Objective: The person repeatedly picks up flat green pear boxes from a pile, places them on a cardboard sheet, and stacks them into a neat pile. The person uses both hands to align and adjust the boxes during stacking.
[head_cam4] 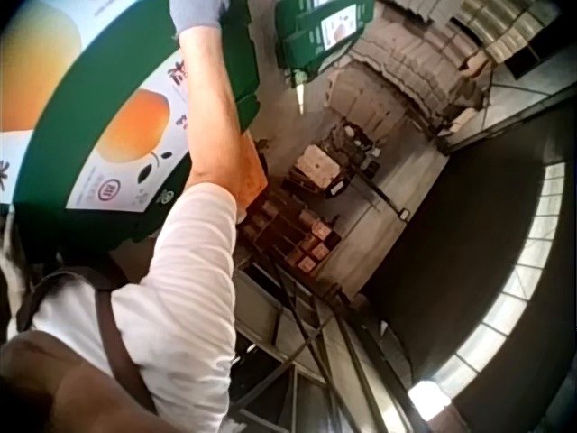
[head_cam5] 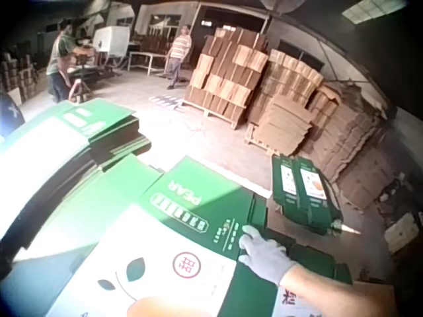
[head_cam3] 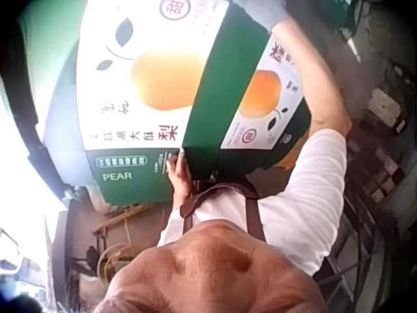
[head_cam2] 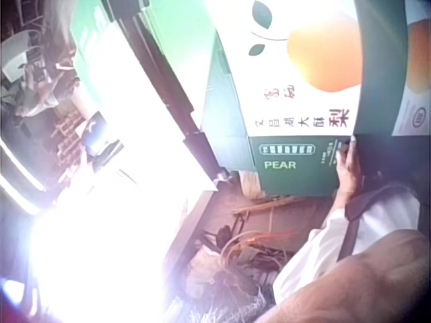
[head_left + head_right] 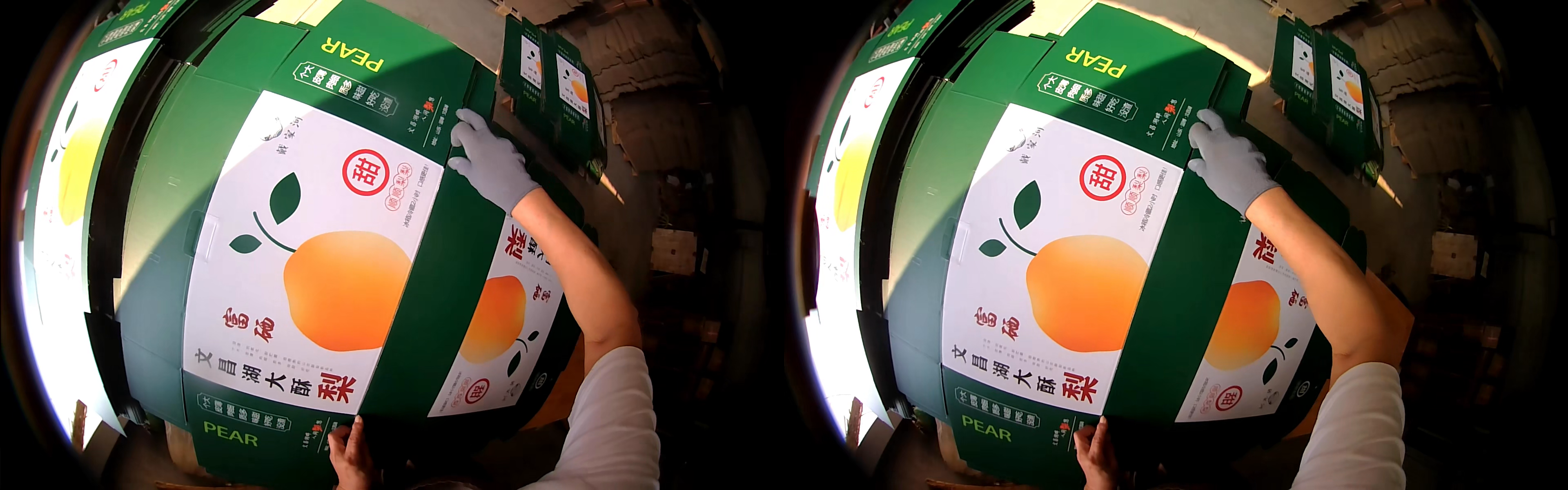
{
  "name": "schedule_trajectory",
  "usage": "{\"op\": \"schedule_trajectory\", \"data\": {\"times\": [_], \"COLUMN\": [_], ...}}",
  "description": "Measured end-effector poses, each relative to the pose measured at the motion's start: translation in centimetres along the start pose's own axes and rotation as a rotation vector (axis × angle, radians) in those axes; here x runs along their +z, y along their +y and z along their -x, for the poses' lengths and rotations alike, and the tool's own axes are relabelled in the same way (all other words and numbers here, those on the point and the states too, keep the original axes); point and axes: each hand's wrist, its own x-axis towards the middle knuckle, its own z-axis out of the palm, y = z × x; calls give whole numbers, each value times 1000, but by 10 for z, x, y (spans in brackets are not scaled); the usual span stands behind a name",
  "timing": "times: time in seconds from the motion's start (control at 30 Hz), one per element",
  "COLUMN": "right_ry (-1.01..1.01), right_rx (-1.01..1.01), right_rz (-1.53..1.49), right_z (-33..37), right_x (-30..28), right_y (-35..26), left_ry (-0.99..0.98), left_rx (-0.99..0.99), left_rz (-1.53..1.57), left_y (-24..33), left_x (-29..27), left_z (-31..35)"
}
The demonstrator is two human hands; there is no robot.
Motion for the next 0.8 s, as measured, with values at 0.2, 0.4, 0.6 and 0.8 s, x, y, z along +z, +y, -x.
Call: {"op": "schedule_trajectory", "data": {"times": [0.2,0.4,0.6,0.8], "right_ry": [-49,-59,-43,-48], "right_rx": [-64,25,69,180], "right_rz": [-161,-175,-372,-140], "right_z": [13,18,20,36], "right_x": [12,0,9,27], "right_y": [16,8,14,-29], "left_ry": [11,27,14,30], "left_rx": [-18,15,7,-1], "left_rz": [25,12,20,24], "left_y": [5,6,14,13], "left_x": [2,3,-7,-7], "left_z": [-1,-7,3,7]}}
